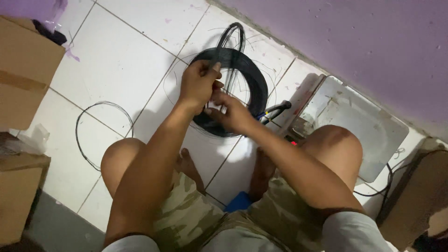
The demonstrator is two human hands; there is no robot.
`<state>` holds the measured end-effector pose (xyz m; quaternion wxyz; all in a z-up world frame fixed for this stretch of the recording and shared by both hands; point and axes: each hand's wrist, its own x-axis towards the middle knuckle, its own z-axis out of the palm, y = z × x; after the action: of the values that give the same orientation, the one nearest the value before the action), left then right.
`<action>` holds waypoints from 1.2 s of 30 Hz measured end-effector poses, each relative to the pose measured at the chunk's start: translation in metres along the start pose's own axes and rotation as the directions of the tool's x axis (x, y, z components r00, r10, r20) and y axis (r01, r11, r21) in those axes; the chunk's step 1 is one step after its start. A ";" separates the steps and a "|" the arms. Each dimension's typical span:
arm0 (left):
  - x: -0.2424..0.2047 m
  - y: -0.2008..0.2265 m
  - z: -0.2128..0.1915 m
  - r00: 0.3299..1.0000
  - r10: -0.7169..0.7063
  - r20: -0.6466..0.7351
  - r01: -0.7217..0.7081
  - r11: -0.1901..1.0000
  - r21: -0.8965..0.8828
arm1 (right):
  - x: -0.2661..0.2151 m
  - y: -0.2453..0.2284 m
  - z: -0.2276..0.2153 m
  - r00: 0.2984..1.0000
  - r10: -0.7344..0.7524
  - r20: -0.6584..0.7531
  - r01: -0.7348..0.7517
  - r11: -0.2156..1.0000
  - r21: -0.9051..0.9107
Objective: A person weighs a coil of black cable on a digital scale and then secures the coil by wrapping and twisting several wire ties around it using their hands and pliers.
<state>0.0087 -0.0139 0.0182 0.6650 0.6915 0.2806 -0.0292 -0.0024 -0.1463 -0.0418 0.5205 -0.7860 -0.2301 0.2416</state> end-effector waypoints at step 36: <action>0.007 0.002 -0.017 0.982 0.117 -0.151 -0.138 0.980 -0.144 | -0.006 0.000 0.013 0.944 0.050 0.325 0.166 0.780 -0.603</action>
<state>0.0094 0.0042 0.0190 0.6953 0.6550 0.2835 0.0844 -0.0150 -0.1409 -0.0449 0.1941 -0.8553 -0.4032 0.2612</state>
